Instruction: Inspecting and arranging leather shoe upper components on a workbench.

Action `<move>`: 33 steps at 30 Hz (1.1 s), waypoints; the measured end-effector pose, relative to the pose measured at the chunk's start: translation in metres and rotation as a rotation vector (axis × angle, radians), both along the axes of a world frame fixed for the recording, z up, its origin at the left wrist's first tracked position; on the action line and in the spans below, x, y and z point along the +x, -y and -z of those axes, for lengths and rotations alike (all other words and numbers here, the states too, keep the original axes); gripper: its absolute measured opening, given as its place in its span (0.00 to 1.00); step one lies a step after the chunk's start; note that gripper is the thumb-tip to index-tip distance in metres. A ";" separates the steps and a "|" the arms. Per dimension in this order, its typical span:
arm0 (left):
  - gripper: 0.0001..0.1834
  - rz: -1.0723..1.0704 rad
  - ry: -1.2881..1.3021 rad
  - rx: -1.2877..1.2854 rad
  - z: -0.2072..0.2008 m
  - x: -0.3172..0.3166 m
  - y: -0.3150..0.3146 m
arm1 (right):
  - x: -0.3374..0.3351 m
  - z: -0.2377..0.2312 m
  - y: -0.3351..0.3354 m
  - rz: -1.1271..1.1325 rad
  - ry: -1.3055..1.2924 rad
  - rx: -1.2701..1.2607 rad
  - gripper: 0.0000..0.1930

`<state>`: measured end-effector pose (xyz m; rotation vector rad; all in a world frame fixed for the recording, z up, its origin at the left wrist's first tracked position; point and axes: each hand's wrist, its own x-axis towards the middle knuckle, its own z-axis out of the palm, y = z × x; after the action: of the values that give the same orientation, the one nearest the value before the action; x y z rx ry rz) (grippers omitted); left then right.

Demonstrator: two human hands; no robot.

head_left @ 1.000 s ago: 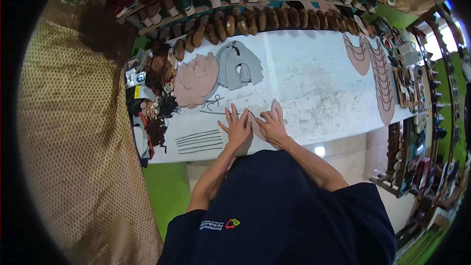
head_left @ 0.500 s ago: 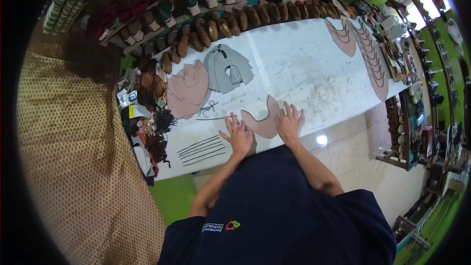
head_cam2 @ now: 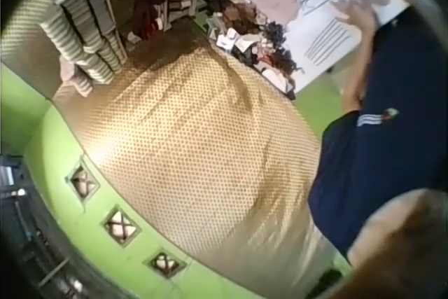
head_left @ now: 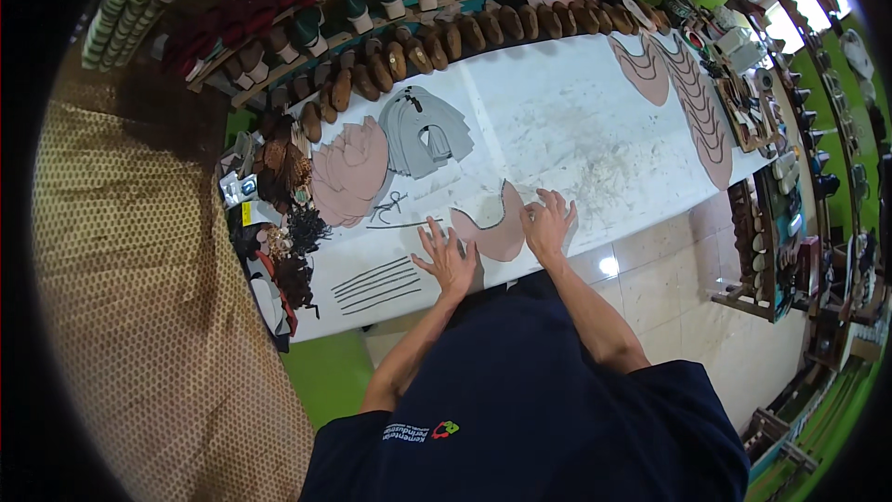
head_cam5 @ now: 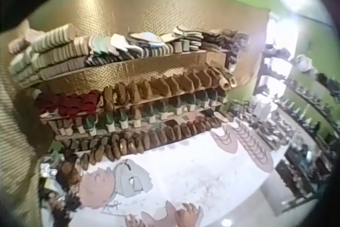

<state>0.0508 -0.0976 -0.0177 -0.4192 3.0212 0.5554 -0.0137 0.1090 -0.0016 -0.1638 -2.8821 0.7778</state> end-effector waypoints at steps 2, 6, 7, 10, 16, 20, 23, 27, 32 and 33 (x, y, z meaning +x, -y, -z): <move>0.31 -0.068 0.057 0.059 -0.002 -0.003 -0.010 | 0.001 0.003 -0.003 -0.003 -0.004 -0.034 0.07; 0.30 -0.309 0.119 0.225 -0.004 -0.013 -0.020 | -0.002 0.005 -0.008 -0.045 -0.009 -0.086 0.07; 0.31 -0.430 0.114 0.233 -0.004 -0.017 -0.023 | -0.003 0.004 -0.011 -0.075 -0.008 -0.092 0.07; 0.31 -0.578 0.075 0.179 -0.002 -0.017 -0.036 | -0.007 0.002 -0.022 -0.152 -0.019 -0.119 0.07; 0.29 -0.491 -0.010 -0.098 0.012 -0.009 -0.080 | -0.016 0.000 -0.055 -0.267 -0.082 -0.145 0.07; 0.20 -0.656 0.034 0.189 0.005 -0.027 -0.124 | -0.023 0.000 -0.099 -0.267 -0.071 -0.150 0.07; 0.16 -0.671 -0.027 0.321 0.001 -0.036 -0.156 | -0.027 -0.002 -0.135 -0.226 -0.061 -0.183 0.07; 0.16 -0.557 -0.034 0.397 -0.009 -0.045 -0.217 | -0.029 -0.003 -0.204 -0.125 -0.093 -0.194 0.07; 0.12 -0.305 -0.046 0.393 -0.013 -0.055 -0.285 | -0.028 -0.009 -0.289 -0.049 -0.084 -0.158 0.07; 0.11 -0.241 -0.049 0.385 -0.012 -0.057 -0.296 | -0.027 -0.011 -0.303 -0.033 -0.091 -0.152 0.07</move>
<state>-0.0065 0.1984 -0.0058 -0.7525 2.8230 1.1498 -0.0403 0.4118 0.0091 -0.0953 -2.7476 0.9838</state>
